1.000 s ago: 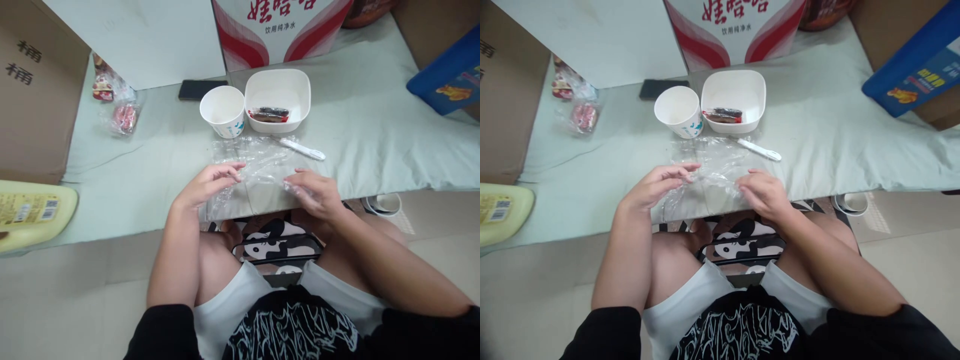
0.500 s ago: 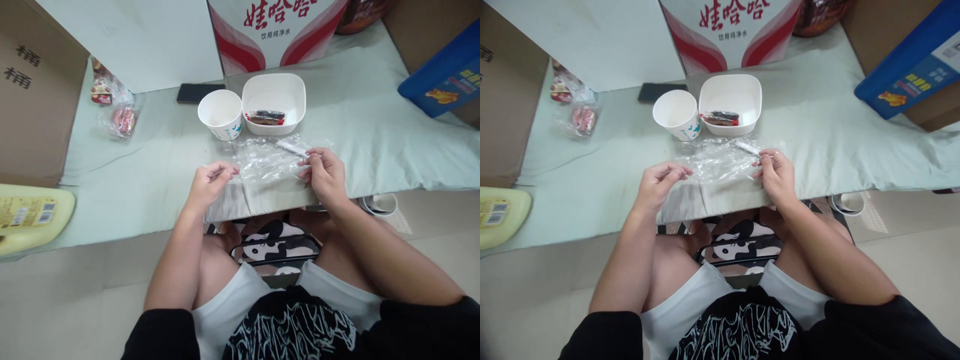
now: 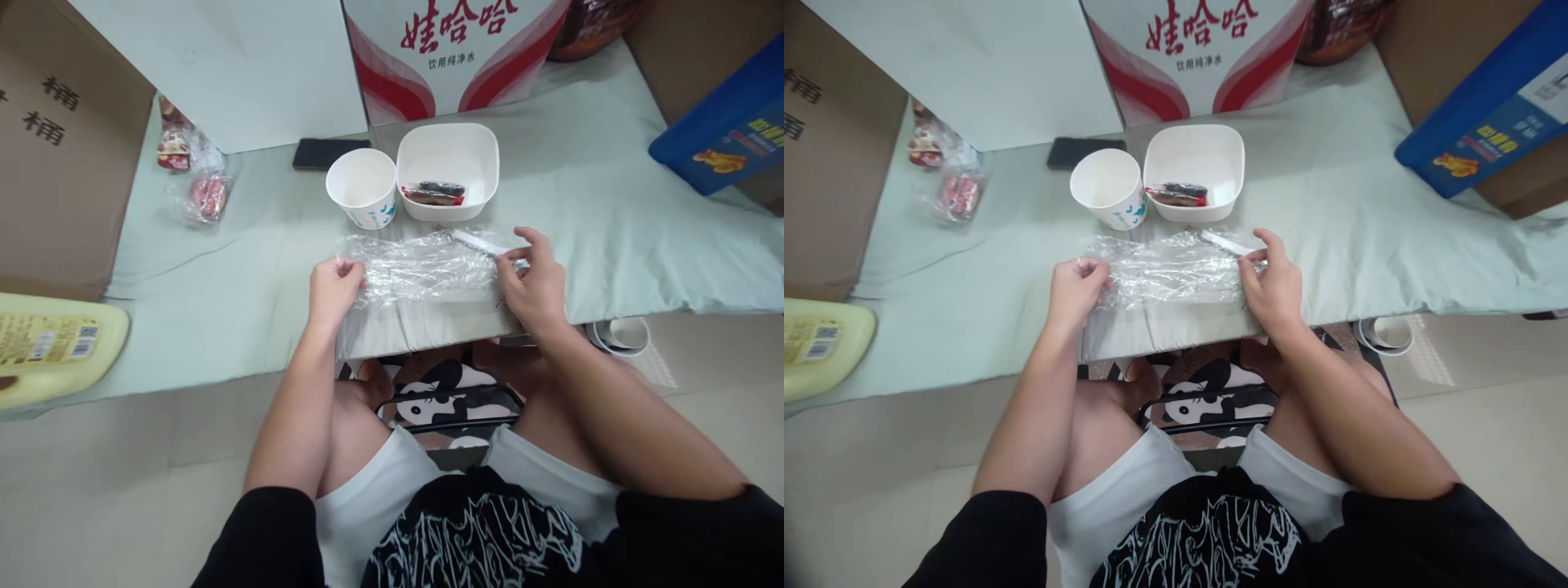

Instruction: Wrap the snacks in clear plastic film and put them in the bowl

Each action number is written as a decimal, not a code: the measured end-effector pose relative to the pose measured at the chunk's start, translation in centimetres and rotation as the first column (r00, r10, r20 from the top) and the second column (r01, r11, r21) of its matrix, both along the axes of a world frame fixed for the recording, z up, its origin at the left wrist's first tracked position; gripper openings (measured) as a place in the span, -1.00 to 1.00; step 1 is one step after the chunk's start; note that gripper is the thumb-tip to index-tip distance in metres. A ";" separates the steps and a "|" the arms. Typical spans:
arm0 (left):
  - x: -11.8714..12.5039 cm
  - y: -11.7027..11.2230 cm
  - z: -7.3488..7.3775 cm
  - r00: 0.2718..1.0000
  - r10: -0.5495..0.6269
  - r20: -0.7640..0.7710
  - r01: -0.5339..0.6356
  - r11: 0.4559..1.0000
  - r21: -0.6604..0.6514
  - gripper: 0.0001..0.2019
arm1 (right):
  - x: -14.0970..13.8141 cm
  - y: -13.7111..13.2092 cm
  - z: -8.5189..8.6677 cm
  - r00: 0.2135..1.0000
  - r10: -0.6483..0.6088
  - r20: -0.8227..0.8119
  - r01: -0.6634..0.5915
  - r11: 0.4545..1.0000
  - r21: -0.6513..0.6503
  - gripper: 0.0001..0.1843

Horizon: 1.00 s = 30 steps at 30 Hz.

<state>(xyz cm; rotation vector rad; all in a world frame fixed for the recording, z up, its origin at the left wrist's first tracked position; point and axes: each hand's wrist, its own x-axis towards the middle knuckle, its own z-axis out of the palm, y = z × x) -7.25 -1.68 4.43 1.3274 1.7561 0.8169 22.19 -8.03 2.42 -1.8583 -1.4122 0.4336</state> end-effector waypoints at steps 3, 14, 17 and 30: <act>-0.1 0.1 -0.1 0.988 -0.008 -0.154 0.013 0.999 0.037 -0.83 | 0.0 -0.1 -0.6 0.991 0.062 0.117 -0.072 0.994 0.079 -0.43; -0.6 0.9 -0.4 0.934 -0.059 -0.352 0.127 0.976 0.175 -0.50 | -1.9 -2.0 0.4 0.688 0.519 0.507 -0.556 0.826 -0.092 -0.63; -0.8 1.2 -0.5 0.938 -0.168 -0.303 0.212 0.970 0.117 -0.57 | -1.9 -4.4 1.5 0.626 0.587 0.514 -0.575 0.792 -0.205 -0.62; 1.1 1.2 0.2 0.731 -0.557 0.395 0.559 0.820 0.121 -0.70 | -1.7 -0.9 9.4 0.665 0.618 0.419 -0.455 0.780 -0.430 -0.27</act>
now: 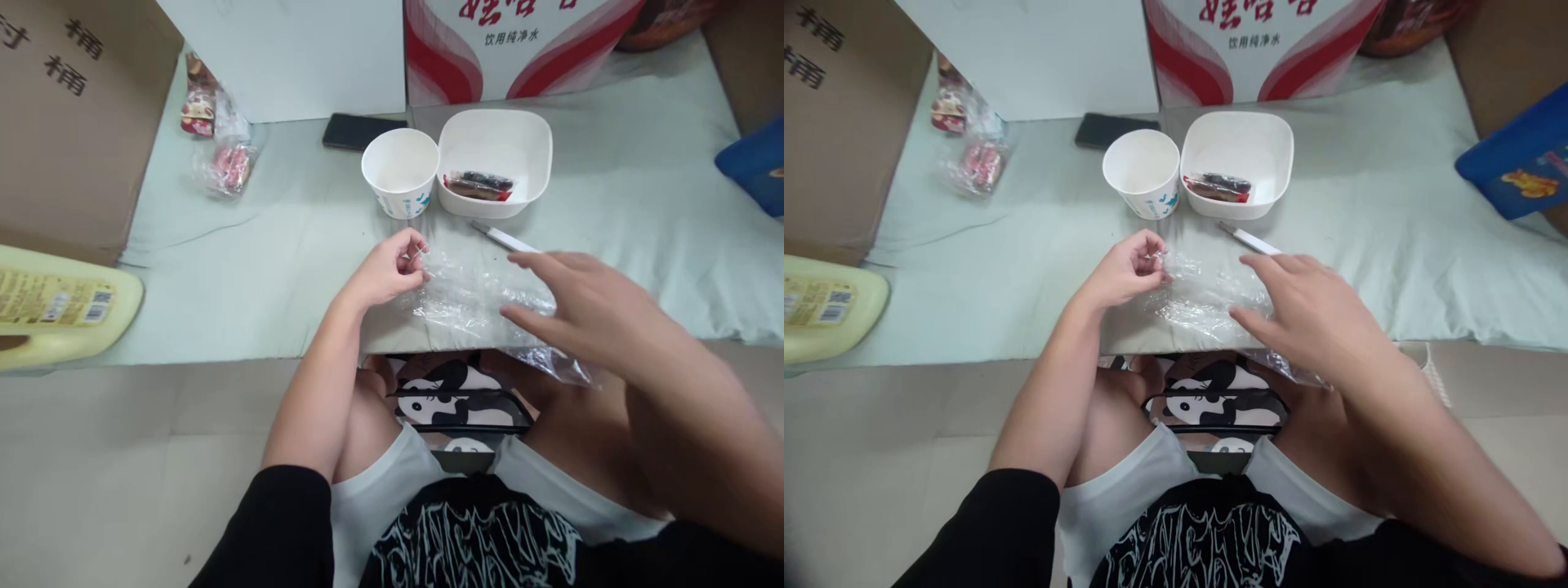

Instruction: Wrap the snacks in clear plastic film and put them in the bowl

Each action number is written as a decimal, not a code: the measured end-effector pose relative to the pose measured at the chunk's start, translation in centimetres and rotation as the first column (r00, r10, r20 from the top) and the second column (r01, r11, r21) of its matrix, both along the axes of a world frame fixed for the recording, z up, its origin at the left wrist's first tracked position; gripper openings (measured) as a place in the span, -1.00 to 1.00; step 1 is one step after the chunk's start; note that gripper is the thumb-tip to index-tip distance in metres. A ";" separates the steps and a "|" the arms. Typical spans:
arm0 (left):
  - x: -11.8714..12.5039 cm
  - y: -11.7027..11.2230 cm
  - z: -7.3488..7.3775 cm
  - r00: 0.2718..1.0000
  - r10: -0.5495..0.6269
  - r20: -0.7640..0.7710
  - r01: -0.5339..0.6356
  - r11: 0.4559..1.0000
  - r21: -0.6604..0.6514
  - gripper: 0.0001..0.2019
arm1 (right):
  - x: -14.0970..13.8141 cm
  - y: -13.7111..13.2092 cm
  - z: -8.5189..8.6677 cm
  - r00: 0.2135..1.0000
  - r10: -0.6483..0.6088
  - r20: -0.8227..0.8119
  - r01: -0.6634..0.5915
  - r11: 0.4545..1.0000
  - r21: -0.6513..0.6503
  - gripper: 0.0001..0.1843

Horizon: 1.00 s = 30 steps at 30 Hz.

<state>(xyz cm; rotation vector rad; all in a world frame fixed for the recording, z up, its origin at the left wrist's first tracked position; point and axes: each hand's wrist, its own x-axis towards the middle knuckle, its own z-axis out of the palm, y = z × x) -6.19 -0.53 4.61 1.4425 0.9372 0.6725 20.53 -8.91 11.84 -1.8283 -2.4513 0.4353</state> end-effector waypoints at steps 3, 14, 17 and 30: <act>0.1 0.0 0.3 0.996 -0.050 0.073 0.048 0.999 0.021 -0.69 | -1.4 4.6 -1.5 0.988 0.113 -0.106 -0.126 0.984 -0.126 -0.08; -2.8 -1.0 2.1 0.938 0.026 0.345 -0.022 1.000 -0.013 -0.56 | -3.5 8.3 -2.9 0.900 0.244 -0.362 -0.352 0.896 -0.271 -0.83; -3.5 -0.8 2.1 0.822 0.303 0.482 -0.296 0.951 -0.094 -0.50 | -3.4 7.0 -2.1 0.817 0.018 -0.576 -0.217 0.936 -0.278 -0.73; 2.6 -1.2 0.3 0.954 0.300 0.031 -0.283 0.927 -0.246 -0.96 | -4.5 4.3 -7.1 0.231 -0.481 -0.846 0.033 0.873 -0.487 -0.55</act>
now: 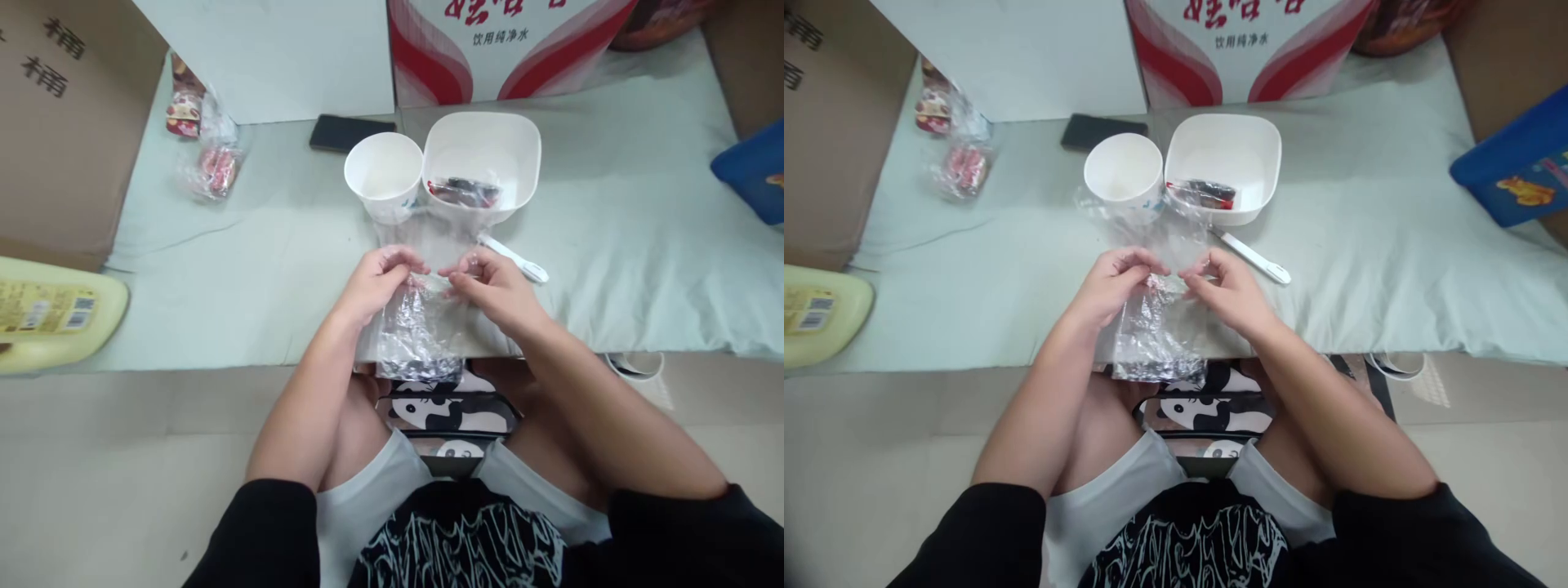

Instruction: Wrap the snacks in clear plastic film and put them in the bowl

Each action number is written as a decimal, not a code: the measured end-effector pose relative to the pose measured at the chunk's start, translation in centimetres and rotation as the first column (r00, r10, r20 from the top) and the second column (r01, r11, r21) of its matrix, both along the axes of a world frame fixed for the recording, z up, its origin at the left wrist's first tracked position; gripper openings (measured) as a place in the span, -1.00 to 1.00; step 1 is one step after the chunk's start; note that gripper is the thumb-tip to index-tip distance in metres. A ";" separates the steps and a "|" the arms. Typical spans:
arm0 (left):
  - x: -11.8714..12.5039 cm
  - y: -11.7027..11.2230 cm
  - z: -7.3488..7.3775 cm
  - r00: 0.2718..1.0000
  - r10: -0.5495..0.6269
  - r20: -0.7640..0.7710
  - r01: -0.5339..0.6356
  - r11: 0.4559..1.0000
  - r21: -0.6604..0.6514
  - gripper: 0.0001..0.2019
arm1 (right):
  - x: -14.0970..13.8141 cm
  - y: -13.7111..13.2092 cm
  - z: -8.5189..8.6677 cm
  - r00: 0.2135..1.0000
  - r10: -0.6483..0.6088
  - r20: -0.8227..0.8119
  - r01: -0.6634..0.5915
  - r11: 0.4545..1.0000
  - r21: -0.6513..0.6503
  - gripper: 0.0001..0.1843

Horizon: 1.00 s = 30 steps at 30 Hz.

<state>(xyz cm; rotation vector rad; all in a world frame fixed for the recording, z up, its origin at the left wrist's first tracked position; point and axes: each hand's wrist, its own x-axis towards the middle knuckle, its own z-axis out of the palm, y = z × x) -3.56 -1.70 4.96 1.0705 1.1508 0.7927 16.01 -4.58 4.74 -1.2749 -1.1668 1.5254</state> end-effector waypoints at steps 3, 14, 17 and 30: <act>-1.2 0.5 -0.2 0.997 -0.048 -0.058 0.047 0.999 -0.011 -0.91 | 0.5 0.5 -0.6 0.999 -0.001 0.045 0.000 1.000 0.012 -0.63; -2.6 1.5 -0.5 0.983 -0.005 0.181 0.002 1.000 0.019 -0.85 | 1.6 1.1 -0.8 0.993 -0.121 0.001 0.116 0.952 0.283 -0.82; -2.7 1.7 -0.1 0.972 -0.045 0.230 0.034 0.998 0.050 -0.86 | 1.9 1.0 -0.5 0.991 -0.130 -0.014 0.131 0.968 0.215 -0.85; -2.4 1.1 -0.9 0.999 0.053 0.002 -0.051 0.941 0.334 -0.59 | 1.7 1.4 -1.8 0.980 -0.183 0.074 0.172 0.976 0.130 -0.45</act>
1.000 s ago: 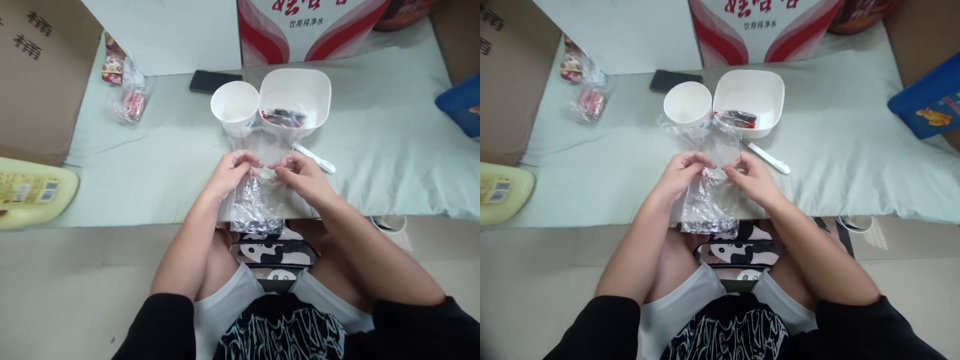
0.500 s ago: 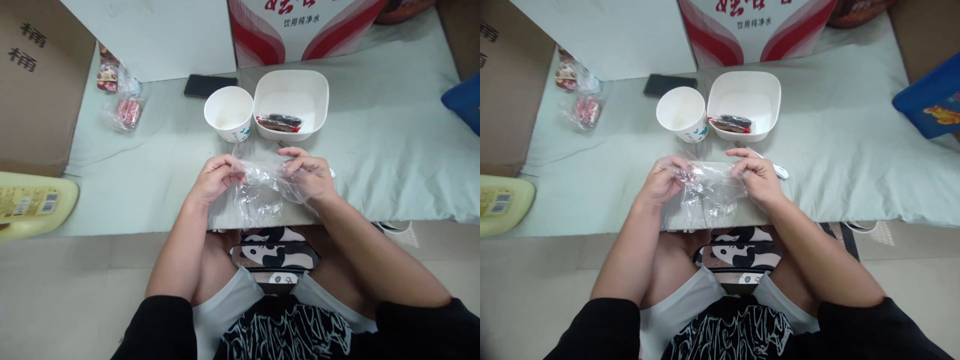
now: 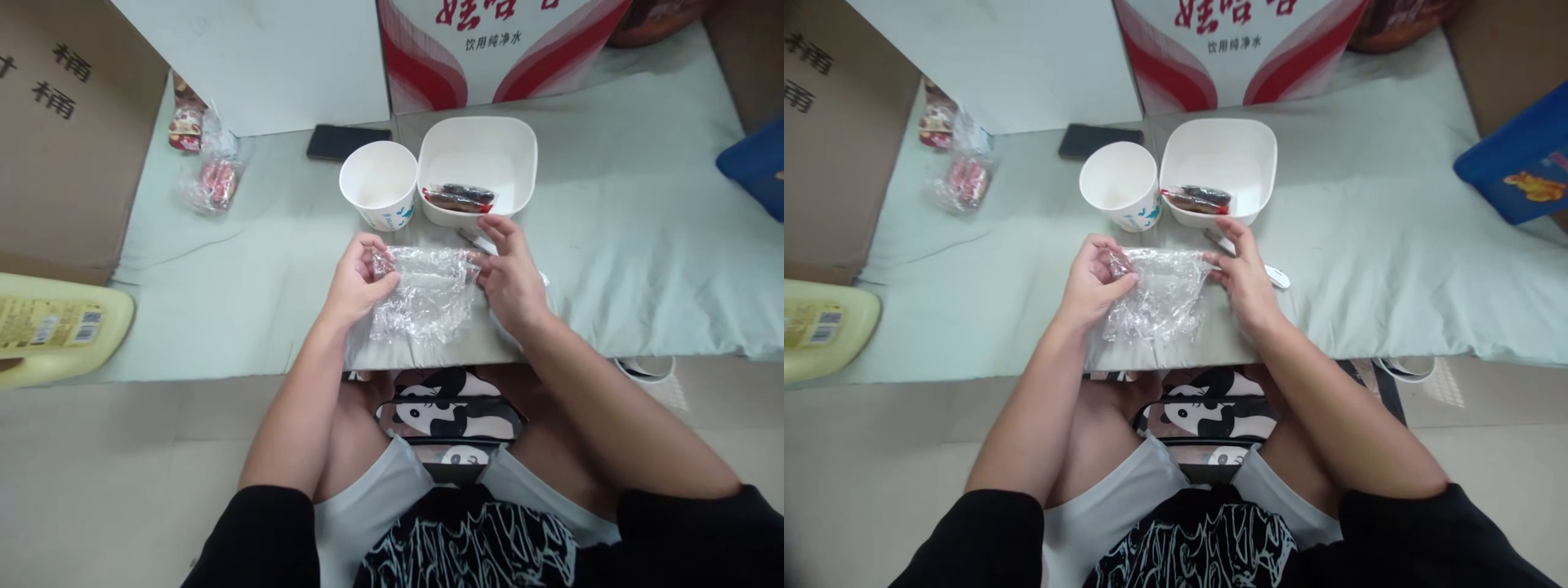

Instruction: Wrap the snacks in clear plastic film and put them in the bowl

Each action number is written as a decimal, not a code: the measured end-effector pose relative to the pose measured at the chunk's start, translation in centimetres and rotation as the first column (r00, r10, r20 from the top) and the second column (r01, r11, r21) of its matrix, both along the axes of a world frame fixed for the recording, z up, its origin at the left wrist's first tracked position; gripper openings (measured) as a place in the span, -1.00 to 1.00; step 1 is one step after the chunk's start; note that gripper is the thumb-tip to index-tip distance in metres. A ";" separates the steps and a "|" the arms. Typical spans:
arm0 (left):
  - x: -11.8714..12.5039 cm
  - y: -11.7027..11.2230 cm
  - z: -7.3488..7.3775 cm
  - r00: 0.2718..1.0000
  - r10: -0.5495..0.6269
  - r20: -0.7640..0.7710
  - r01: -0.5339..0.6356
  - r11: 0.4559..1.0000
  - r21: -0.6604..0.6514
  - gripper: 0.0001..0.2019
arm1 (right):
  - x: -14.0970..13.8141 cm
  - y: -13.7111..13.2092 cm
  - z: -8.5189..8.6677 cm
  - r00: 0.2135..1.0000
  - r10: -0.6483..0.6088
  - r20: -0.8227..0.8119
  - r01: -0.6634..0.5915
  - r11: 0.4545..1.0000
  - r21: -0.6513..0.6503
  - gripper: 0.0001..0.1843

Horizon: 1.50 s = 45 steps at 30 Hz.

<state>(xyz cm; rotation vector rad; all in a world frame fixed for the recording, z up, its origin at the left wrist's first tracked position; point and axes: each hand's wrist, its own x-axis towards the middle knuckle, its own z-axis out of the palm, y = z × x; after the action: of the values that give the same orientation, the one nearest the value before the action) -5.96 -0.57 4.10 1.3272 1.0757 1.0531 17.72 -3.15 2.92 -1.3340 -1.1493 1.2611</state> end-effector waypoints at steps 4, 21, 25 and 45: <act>0.3 -0.2 0.2 0.999 0.014 0.030 -0.016 0.998 0.055 -0.49 | -0.3 -0.3 0.4 0.994 0.109 0.011 -0.110 0.994 0.015 -0.19; 0.6 -0.9 0.7 0.989 -0.088 0.121 0.126 0.927 -0.353 -0.66 | -0.7 -0.6 1.5 0.965 0.238 -0.109 -0.250 0.961 -0.117 -0.63; -0.1 -0.7 0.7 0.990 -0.112 0.080 0.135 0.911 -0.390 -0.67 | -0.6 -0.9 1.8 0.965 0.235 -0.115 -0.252 0.953 -0.169 -0.73; -0.1 -0.5 1.6 0.933 -0.337 0.129 0.360 0.884 -0.299 -0.44 | 1.2 -0.6 2.6 0.890 0.456 0.005 -0.456 0.890 -0.012 -0.53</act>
<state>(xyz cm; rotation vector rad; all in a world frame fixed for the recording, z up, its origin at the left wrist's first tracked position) -6.04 -1.10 5.69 1.1538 0.8654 0.6229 18.94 -3.76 5.52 -1.1065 -1.5230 1.5962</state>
